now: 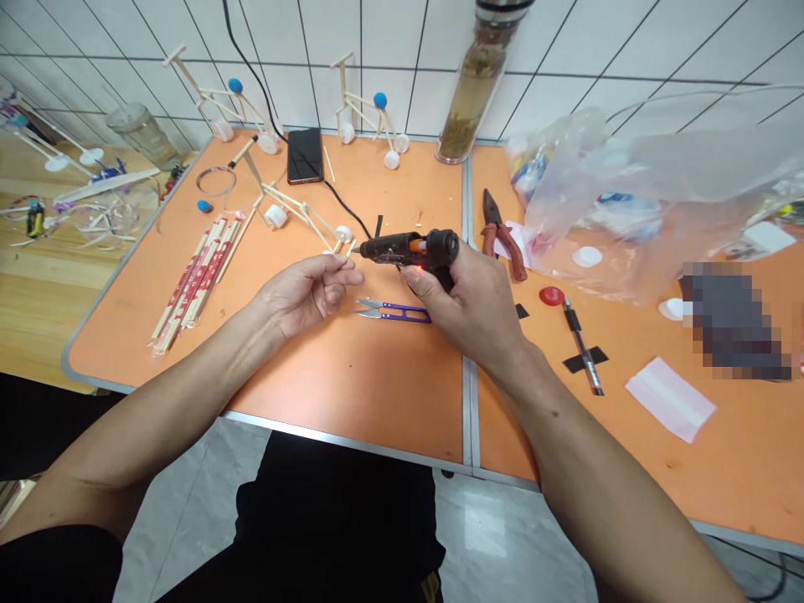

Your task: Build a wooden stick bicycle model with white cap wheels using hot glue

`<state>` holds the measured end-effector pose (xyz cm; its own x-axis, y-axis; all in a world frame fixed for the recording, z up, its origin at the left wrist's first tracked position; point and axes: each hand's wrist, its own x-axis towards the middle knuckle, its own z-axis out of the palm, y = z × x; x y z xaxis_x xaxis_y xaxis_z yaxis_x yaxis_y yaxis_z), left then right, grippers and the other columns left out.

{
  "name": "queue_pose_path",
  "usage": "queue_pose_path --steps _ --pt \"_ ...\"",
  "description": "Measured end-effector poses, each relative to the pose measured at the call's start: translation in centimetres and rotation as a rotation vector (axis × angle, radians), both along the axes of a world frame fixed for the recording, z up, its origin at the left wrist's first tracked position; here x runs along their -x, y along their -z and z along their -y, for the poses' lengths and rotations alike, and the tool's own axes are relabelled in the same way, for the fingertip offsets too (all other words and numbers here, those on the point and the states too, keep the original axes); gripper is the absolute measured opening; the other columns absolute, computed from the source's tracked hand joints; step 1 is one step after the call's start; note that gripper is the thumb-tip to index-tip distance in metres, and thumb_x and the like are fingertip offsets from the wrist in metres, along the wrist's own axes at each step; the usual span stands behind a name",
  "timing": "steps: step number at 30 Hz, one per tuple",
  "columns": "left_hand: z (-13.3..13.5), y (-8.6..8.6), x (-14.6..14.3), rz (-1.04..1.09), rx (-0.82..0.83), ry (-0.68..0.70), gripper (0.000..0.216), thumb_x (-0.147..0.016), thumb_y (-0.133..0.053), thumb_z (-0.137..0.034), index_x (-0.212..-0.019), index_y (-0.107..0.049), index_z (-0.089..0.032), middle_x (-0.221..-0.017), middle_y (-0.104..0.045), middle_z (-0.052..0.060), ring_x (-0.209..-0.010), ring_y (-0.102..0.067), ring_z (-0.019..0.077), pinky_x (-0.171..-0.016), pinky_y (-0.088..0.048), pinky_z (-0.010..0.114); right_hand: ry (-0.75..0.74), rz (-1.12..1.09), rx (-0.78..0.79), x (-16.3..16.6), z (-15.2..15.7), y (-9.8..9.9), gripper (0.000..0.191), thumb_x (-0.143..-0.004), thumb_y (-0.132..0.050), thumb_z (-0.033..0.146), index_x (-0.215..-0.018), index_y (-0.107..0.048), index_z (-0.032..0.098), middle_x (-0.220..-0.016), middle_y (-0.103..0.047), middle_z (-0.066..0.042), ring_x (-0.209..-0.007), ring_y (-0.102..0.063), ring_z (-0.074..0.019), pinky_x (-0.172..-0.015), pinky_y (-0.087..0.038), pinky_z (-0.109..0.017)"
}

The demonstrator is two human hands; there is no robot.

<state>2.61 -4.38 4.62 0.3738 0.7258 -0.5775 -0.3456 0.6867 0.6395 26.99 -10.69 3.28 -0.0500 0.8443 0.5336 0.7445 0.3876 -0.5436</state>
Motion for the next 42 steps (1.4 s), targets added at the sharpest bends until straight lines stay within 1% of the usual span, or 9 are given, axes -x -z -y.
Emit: queue_pose_path --steps 8,13,17,20,23,26,30,36,42 --pt "-0.1 -0.2 0.1 0.012 0.003 0.011 0.03 -0.112 -0.057 -0.008 -0.086 -0.07 -0.013 -0.071 -0.081 0.009 -0.04 -0.057 0.0058 -0.044 -0.045 0.014 0.019 -0.014 0.028 -0.2 -0.4 0.6 0.033 -0.106 -0.073 0.054 -0.113 -0.083 0.024 -0.076 -0.068 -0.002 -0.066 -0.062 -0.0223 -0.063 -0.046 -0.037" --pt "0.5 -0.7 0.6 -0.001 0.002 0.028 0.027 -0.11 -0.061 -0.01 -0.086 -0.073 -0.013 -0.07 -0.081 0.008 -0.041 -0.059 0.007 -0.043 -0.042 0.014 0.059 -0.08 -0.004 -0.5 -1.0 0.9 0.033 -0.103 -0.075 0.054 -0.113 -0.082 0.023 -0.087 -0.075 -0.005 -0.077 -0.068 -0.0248 -0.071 -0.051 -0.039" --pt "1.8 -1.5 2.6 -0.036 0.012 0.032 0.028 -0.11 -0.061 -0.01 -0.085 -0.074 -0.011 -0.069 -0.08 0.009 -0.039 -0.058 0.0076 -0.039 -0.039 0.015 0.051 -0.147 -0.039 -0.7 -1.4 0.8 0.025 -0.1 -0.077 0.048 -0.107 -0.081 0.025 -0.089 -0.079 -0.008 -0.082 -0.07 -0.0272 -0.076 -0.053 -0.042" --pt "2.0 -1.8 5.2 -0.114 0.039 -0.049 0.033 -0.111 -0.058 -0.009 -0.083 -0.073 -0.011 -0.065 -0.077 0.008 -0.036 -0.054 0.0064 -0.037 -0.037 0.014 0.036 -0.179 -0.056 -0.7 -1.6 0.8 0.021 -0.1 -0.078 0.045 -0.106 -0.081 0.025 -0.087 -0.078 -0.008 -0.078 -0.067 -0.0257 -0.074 -0.051 -0.041" --pt "1.0 -1.7 7.4 -0.175 0.067 -0.115 0.035 -0.113 -0.053 -0.007 -0.082 -0.071 -0.011 -0.061 -0.072 0.005 -0.032 -0.048 0.0055 -0.033 -0.031 0.013 0.041 -0.153 -0.049 -0.7 -1.7 1.0 0.025 -0.101 -0.076 0.047 -0.108 -0.083 0.025 -0.08 -0.074 -0.005 -0.07 -0.058 -0.0218 -0.066 -0.044 -0.039" --pt "-0.8 -1.5 8.1 -0.201 0.086 -0.117 0.035 -0.113 -0.049 -0.004 -0.085 -0.069 -0.013 -0.058 -0.069 0.003 -0.032 -0.045 0.0039 -0.032 -0.026 0.011 0.067 -0.147 -0.056 -0.8 -1.9 1.3 0.034 -0.103 -0.076 0.057 -0.108 -0.083 0.024 -0.08 -0.074 -0.006 -0.068 -0.055 -0.0213 -0.064 -0.04 -0.039" --pt "-2.8 -1.6 7.1 -0.248 0.098 -0.109 0.034 -0.116 -0.046 -0.005 -0.092 -0.068 -0.013 -0.057 -0.068 0.004 -0.033 -0.044 0.0023 -0.034 -0.027 0.007 0.069 -0.161 -0.058 -1.0 -2.1 1.8 0.036 -0.102 -0.077 0.059 -0.11 -0.084 0.024 -0.084 -0.079 -0.008 -0.07 -0.058 -0.0228 -0.067 -0.043 -0.04" --pt "-4.5 -1.4 5.9 -0.271 0.11 -0.118 0.028 -0.115 -0.049 -0.008 -0.123 -0.076 -0.008 -0.057 -0.069 0.004 -0.035 -0.046 0.0045 -0.036 -0.033 0.007 0.074 -0.138 -0.088 -1.4 -2.3 2.4 0.036 -0.102 -0.078 0.056 -0.116 -0.088 0.024 -0.088 -0.083 -0.009 -0.072 -0.062 -0.0233 -0.066 -0.044 -0.04" --pt "-5.9 -0.6 5.6 -0.259 0.1 -0.109 0.026 -0.114 -0.051 -0.007 -0.12 -0.076 -0.009 -0.058 -0.072 0.006 -0.036 -0.05 0.0062 -0.037 -0.033 0.009 0.113 -0.092 -0.074 -1.5 -2.4 2.7 0.043 -0.101 -0.075 0.057 -0.119 -0.089 0.021 -0.087 -0.082 -0.008 -0.076 -0.071 -0.0252 -0.072 -0.051 -0.04"
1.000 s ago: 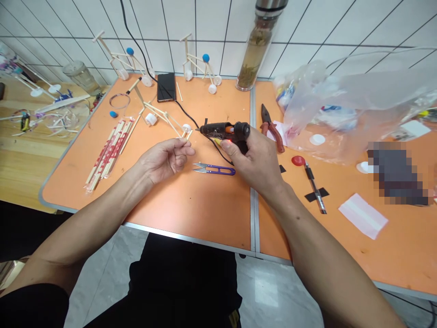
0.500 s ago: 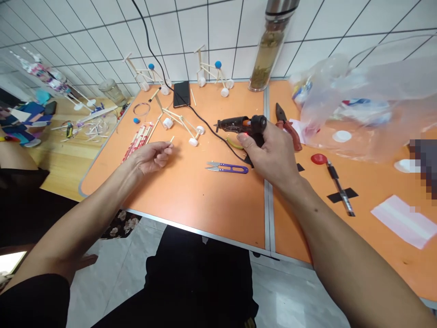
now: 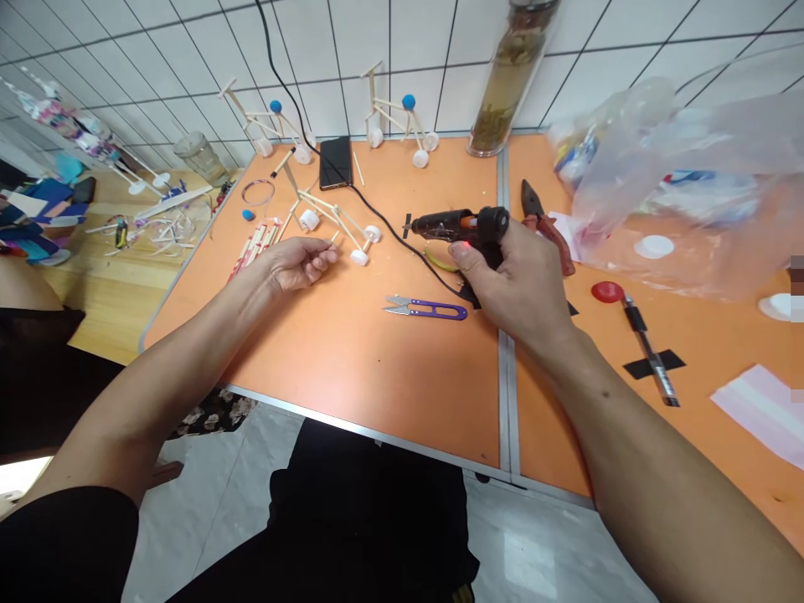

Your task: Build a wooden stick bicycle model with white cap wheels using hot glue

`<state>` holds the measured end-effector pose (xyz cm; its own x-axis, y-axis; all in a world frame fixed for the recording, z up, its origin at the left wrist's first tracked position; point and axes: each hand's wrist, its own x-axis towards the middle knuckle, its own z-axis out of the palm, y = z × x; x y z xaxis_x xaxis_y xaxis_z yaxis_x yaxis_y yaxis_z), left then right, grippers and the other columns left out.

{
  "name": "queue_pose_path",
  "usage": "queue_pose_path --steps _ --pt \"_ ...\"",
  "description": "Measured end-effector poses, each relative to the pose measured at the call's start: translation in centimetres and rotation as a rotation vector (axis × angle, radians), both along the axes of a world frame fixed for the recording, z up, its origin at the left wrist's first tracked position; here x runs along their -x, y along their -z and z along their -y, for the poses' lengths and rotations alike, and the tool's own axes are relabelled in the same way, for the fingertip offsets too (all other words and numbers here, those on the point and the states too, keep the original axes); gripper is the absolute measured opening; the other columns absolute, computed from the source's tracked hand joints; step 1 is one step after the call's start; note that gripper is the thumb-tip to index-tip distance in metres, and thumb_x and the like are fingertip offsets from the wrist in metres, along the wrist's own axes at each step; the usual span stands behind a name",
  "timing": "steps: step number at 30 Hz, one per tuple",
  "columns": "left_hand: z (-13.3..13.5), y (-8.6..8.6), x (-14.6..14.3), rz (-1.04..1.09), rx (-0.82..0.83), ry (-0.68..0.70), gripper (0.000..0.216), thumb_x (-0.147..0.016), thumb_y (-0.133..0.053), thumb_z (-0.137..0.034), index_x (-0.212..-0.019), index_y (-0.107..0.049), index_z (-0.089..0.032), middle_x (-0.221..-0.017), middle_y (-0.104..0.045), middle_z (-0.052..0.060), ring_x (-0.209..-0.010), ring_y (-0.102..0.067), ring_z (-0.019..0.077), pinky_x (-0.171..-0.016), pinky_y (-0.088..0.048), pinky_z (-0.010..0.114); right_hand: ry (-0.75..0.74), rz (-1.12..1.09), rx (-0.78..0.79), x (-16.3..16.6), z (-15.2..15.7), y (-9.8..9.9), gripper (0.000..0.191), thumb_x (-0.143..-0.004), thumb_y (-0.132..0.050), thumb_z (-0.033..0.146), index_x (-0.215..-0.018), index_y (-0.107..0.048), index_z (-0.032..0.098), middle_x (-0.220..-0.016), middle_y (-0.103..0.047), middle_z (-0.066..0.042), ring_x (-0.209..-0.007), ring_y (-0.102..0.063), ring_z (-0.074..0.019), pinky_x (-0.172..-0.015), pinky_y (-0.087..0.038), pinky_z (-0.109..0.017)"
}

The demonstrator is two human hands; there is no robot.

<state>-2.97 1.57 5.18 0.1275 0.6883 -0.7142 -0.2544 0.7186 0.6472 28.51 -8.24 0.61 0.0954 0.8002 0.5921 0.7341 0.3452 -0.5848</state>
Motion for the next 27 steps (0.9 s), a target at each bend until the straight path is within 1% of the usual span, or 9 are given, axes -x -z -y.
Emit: queue_pose_path --steps 3,6,11,16,20,24,27 --pt "-0.5 0.0 -0.3 -0.021 -0.001 0.009 0.026 -0.115 -0.05 -0.007 -0.113 -0.076 -0.009 -0.057 -0.071 0.007 -0.035 -0.05 0.0068 -0.037 -0.034 0.009 0.01 0.005 0.02 0.0 0.1 -0.1 0.046 -0.097 -0.072 0.051 -0.125 -0.09 0.019 -0.091 -0.084 -0.006 -0.082 -0.076 -0.0266 -0.075 -0.055 -0.04" --pt "-1.0 0.0 -0.4 -0.003 -0.001 0.001 0.026 -0.112 -0.051 -0.005 -0.107 -0.076 -0.01 -0.057 -0.072 0.008 -0.034 -0.053 0.0083 -0.036 -0.035 0.01 0.006 0.011 0.008 0.1 0.1 -0.2 0.045 -0.095 -0.072 0.048 -0.125 -0.09 0.019 -0.093 -0.085 -0.006 -0.082 -0.077 -0.0263 -0.075 -0.055 -0.039" --pt "-1.6 0.1 -0.4 0.048 0.032 0.0 0.028 -0.109 -0.052 -0.002 -0.102 -0.077 -0.014 -0.058 -0.073 0.008 -0.034 -0.054 0.0094 -0.034 -0.034 0.011 0.031 0.043 -0.008 -0.1 0.0 0.1 0.041 -0.097 -0.072 0.052 -0.117 -0.089 0.02 -0.088 -0.082 -0.005 -0.078 -0.074 -0.0252 -0.072 -0.052 -0.038" --pt "-1.9 0.0 -0.4 0.033 0.019 0.053 0.029 -0.11 -0.051 -0.004 -0.102 -0.076 -0.015 -0.059 -0.073 0.007 -0.035 -0.054 0.0078 -0.036 -0.036 0.01 0.019 0.056 -0.009 -0.4 -0.1 0.5 0.045 -0.1 -0.071 0.054 -0.125 -0.088 0.021 -0.093 -0.084 -0.005 -0.082 -0.077 -0.0261 -0.074 -0.056 -0.04" --pt "-2.1 0.1 -0.4 0.014 0.008 0.084 0.028 -0.113 -0.05 -0.006 -0.099 -0.073 -0.016 -0.058 -0.071 0.005 -0.034 -0.051 0.0061 -0.036 -0.033 0.01 0.009 0.05 -0.018 -0.4 -0.1 0.5 0.044 -0.097 -0.072 0.049 -0.126 -0.089 0.02 -0.098 -0.087 -0.006 -0.09 -0.081 -0.0274 -0.079 -0.059 -0.042" --pt "-2.4 0.3 -0.4 0.038 0.025 0.076 0.026 -0.11 -0.053 -0.003 -0.097 -0.071 -0.018 -0.058 -0.07 0.004 -0.034 -0.051 0.0059 -0.034 -0.028 0.01 -0.004 0.029 -0.031 -0.3 -0.1 0.5 0.043 -0.095 -0.073 0.044 -0.128 -0.09 0.021 -0.098 -0.087 -0.005 -0.085 -0.079 -0.0243 -0.077 -0.059 -0.04" --pt "-2.5 0.3 -0.4 0.043 0.021 0.086 0.028 -0.112 -0.052 -0.006 -0.095 -0.07 -0.018 -0.057 -0.069 0.003 -0.034 -0.049 0.0056 -0.034 -0.027 0.009 -0.003 0.03 -0.045 -0.3 -0.1 0.5 0.041 -0.095 -0.075 0.043 -0.125 -0.091 0.021 -0.097 -0.086 -0.005 -0.084 -0.078 -0.0237 -0.076 -0.059 -0.039"
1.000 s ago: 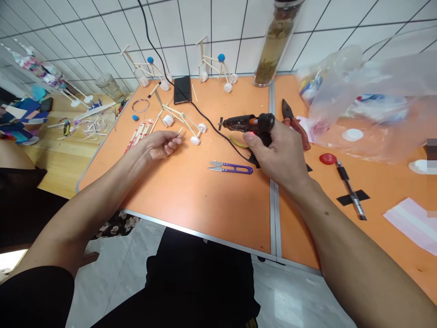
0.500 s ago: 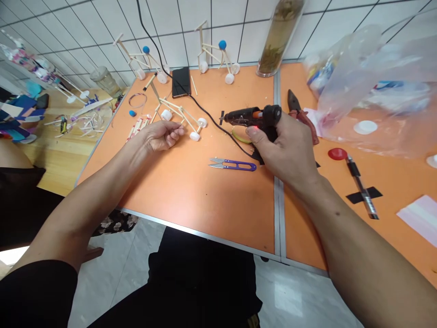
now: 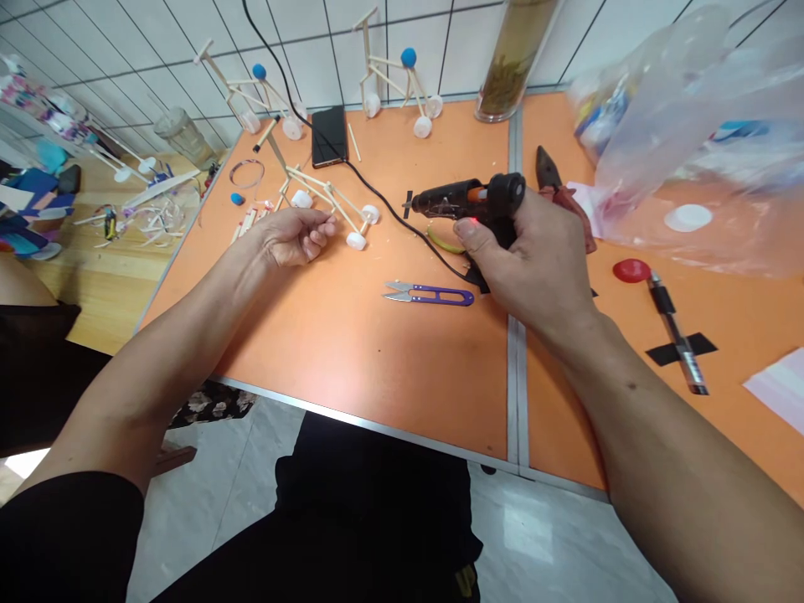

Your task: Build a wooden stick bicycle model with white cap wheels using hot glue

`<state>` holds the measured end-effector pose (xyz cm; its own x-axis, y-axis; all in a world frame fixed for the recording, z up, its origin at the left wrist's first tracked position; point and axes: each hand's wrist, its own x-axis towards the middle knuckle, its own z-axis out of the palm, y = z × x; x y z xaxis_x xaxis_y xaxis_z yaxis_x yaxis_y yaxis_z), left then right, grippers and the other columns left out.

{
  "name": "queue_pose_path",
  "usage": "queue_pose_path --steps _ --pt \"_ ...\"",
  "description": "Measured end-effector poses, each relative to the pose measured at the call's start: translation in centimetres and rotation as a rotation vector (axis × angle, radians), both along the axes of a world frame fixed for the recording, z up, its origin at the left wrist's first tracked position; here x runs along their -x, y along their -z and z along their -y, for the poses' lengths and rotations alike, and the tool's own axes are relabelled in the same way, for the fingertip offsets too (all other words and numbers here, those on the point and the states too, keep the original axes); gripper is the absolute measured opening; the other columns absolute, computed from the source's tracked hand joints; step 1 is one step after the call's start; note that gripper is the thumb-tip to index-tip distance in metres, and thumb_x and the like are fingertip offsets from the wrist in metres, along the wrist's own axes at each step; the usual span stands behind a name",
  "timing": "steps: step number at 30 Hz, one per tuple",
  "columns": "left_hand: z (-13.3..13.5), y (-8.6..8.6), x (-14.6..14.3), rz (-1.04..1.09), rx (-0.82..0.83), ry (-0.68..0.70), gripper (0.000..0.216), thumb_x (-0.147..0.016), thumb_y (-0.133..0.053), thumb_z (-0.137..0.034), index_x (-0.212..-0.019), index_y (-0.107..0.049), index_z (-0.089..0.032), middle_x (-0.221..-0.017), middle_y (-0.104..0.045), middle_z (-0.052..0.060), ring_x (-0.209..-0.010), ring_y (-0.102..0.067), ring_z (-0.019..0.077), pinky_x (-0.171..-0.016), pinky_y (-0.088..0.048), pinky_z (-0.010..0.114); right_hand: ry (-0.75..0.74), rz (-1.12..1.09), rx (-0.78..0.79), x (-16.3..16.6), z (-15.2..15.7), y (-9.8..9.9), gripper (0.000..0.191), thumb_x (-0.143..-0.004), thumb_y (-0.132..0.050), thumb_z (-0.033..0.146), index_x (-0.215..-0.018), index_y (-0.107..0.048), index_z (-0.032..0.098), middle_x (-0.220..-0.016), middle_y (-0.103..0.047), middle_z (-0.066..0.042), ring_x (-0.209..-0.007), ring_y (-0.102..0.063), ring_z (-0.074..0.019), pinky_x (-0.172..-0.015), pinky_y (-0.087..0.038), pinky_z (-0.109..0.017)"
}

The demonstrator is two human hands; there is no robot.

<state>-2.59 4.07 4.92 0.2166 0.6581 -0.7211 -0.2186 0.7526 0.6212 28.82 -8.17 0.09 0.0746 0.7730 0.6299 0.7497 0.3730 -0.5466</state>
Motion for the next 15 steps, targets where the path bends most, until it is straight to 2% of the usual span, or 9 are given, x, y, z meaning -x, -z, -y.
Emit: queue_pose_path --steps 6,12,15 --pt "0.1 -0.34 -0.22 -0.075 -0.046 0.061 0.037 -0.12 -0.044 -0.01 -0.091 -0.066 -0.015 -0.055 -0.068 0.001 -0.032 -0.049 0.004 -0.035 -0.029 0.008 -0.002 0.037 -0.013 -0.06 0.08 0.03 0.042 -0.103 -0.073 0.053 -0.125 -0.09 0.022 -0.095 -0.085 -0.004 -0.084 -0.078 -0.0239 -0.076 -0.059 -0.04" --pt "0.1 -0.13 -0.27 -0.066 -0.039 0.021 0.03 -0.116 -0.05 -0.01 -0.097 -0.072 -0.015 -0.057 -0.07 0.002 -0.033 -0.05 0.0051 -0.035 -0.031 0.009 -0.001 0.05 -0.014 -0.03 0.22 -0.06 0.045 -0.103 -0.071 0.055 -0.127 -0.089 0.021 -0.1 -0.087 -0.007 -0.087 -0.081 -0.0244 -0.076 -0.061 -0.04" --pt "0.14 -0.12 -0.29 -0.071 -0.04 0.023 0.031 -0.117 -0.049 -0.01 -0.094 -0.069 -0.016 -0.057 -0.07 0.002 -0.032 -0.049 0.0048 -0.034 -0.03 0.008 0.009 0.058 -0.012 0.01 0.23 -0.06 0.047 -0.105 -0.07 0.06 -0.125 -0.089 0.021 -0.097 -0.086 -0.006 -0.083 -0.079 -0.0231 -0.074 -0.06 -0.039"
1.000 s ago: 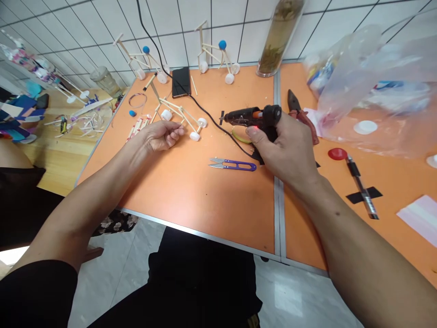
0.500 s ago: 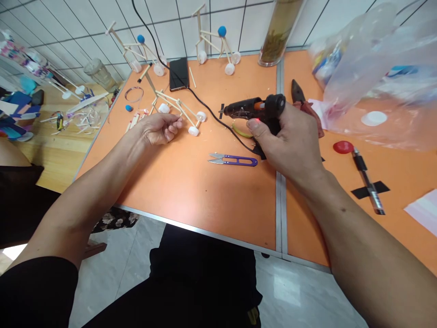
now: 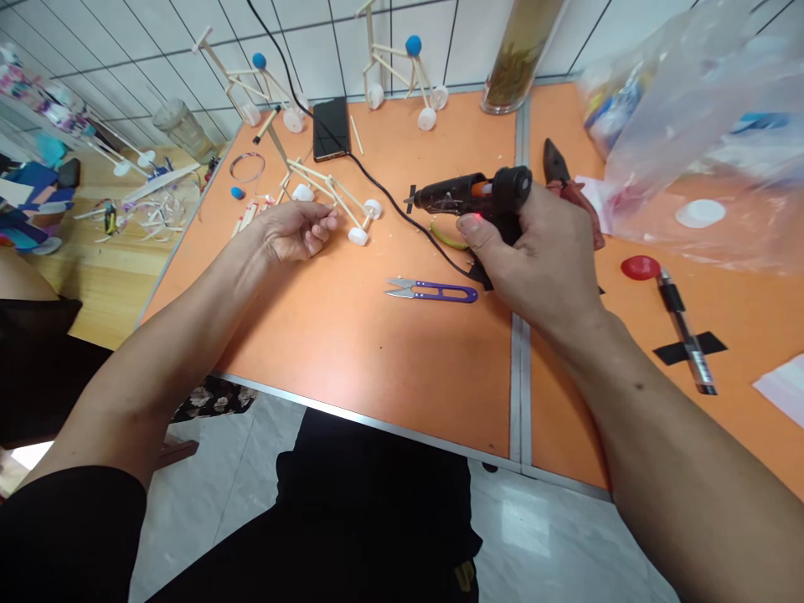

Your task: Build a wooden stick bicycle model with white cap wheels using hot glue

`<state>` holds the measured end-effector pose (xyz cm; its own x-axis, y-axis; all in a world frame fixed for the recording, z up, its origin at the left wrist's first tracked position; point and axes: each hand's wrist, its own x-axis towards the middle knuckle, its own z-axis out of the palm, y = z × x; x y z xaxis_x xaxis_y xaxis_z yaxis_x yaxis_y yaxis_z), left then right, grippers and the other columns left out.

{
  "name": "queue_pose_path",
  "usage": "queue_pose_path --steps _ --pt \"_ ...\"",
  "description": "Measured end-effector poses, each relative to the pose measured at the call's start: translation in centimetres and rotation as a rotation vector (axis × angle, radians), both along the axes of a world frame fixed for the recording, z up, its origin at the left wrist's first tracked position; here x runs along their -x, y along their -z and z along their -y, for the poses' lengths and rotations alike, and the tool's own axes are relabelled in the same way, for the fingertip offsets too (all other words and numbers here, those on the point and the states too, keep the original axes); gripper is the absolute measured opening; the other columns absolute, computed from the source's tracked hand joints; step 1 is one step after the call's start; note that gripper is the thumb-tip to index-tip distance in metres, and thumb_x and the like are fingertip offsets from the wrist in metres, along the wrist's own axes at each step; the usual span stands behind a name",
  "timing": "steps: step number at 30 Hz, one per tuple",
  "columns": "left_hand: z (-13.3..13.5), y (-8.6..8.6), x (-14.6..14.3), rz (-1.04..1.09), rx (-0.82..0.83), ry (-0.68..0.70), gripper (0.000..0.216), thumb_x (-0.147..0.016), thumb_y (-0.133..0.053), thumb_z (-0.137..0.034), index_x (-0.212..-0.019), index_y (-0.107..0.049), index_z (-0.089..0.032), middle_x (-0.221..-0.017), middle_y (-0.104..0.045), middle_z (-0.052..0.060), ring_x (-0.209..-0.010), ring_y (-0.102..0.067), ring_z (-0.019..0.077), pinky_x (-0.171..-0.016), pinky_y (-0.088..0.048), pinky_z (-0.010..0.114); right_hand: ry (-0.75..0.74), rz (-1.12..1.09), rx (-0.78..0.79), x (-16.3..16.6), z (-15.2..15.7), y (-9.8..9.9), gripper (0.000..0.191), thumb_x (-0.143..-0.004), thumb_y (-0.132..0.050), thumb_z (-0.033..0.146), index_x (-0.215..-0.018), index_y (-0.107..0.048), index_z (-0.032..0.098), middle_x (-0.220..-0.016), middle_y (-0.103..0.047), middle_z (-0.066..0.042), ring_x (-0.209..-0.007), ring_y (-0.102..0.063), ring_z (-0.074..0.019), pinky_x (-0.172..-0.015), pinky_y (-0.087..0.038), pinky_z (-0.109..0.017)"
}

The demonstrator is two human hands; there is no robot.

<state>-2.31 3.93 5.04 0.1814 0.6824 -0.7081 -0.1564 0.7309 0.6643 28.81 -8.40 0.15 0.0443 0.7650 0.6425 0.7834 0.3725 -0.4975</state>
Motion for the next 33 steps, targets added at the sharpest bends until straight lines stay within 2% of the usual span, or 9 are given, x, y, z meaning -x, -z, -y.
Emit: queue_pose_path --steps 6,14,25,33 --pt "-0.02 -0.1 0.02 -0.025 -0.037 0.031 0.034 -0.118 -0.046 -0.008 -0.091 -0.065 -0.016 -0.057 -0.069 0.001 -0.032 -0.05 0.0044 -0.035 -0.03 0.008 0.013 -0.017 0.025 0.24 0.08 -0.14 0.052 -0.105 -0.069 0.066 -0.126 -0.089 0.022 -0.101 -0.088 -0.006 -0.087 -0.081 -0.024 -0.076 -0.062 -0.039" --pt "-0.47 0.57 0.46 0.125 0.071 -0.057 0.022 -0.109 -0.055 -0.007 -0.108 -0.073 -0.02 -0.06 -0.072 0.003 -0.035 -0.054 0.008 -0.034 -0.03 0.011 0.011 -0.017 0.032 0.37 0.11 -0.3 0.049 -0.103 -0.07 0.061 -0.126 -0.089 0.022 -0.099 -0.088 -0.006 -0.085 -0.08 -0.0253 -0.075 -0.062 -0.041" --pt "-0.47 0.61 0.51 0.088 0.031 -0.042 0.024 -0.112 -0.055 -0.007 -0.104 -0.074 -0.018 -0.061 -0.073 0.004 -0.035 -0.054 0.0073 -0.035 -0.032 0.011 0.002 -0.01 0.019 0.14 0.04 -0.13 0.046 -0.102 -0.072 0.054 -0.127 -0.09 0.019 -0.099 -0.086 -0.009 -0.087 -0.08 -0.0265 -0.076 -0.06 -0.041" --pt "-0.4 0.58 0.52 0.093 0.028 -0.031 0.024 -0.114 -0.054 -0.008 -0.103 -0.073 -0.019 -0.061 -0.073 0.003 -0.034 -0.053 0.0072 -0.034 -0.031 0.011 0.004 -0.032 0.013 0.27 0.0 -0.19 0.043 -0.098 -0.073 0.052 -0.126 -0.09 0.023 -0.098 -0.087 -0.006 -0.084 -0.079 -0.0248 -0.075 -0.061 -0.041"
